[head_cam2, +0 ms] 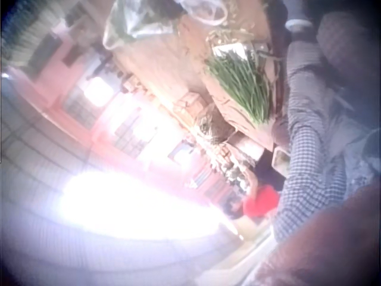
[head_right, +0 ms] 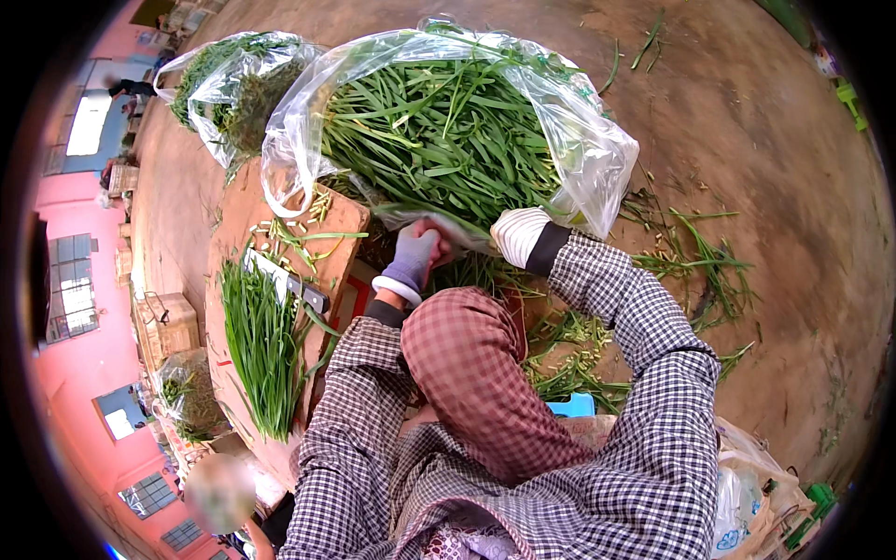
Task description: The person picks up bundles of green onions, removes yellowed leaves by hand, trims the root ends using a cleaver on a wooden board, and places the cleaned bundles into a plastic bag.
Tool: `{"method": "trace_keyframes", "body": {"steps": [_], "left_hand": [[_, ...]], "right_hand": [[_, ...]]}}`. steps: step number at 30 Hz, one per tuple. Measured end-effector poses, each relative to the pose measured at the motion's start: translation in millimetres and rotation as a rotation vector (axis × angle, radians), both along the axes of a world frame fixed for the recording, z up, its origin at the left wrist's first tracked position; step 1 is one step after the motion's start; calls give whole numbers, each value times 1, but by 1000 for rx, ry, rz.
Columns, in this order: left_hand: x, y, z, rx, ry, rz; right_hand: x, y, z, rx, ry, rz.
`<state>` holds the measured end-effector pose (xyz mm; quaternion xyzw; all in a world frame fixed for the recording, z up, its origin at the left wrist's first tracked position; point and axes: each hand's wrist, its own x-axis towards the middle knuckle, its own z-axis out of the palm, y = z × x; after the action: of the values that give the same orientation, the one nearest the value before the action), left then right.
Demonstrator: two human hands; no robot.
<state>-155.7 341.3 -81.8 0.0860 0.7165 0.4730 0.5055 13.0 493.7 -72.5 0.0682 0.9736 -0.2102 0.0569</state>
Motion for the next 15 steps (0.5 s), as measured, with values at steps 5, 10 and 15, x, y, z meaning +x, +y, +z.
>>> {"method": "trace_keyframes", "body": {"steps": [5,10,15], "left_hand": [[42,57,59,263,-67,-90],[18,37,98,208,1223,-658],[18,-5,102,183,1246,-831]], "right_hand": [[7,17,0,28,120,1],[41,54,-26,365,332,-9],[87,103,0,142,-157,-129]]}}
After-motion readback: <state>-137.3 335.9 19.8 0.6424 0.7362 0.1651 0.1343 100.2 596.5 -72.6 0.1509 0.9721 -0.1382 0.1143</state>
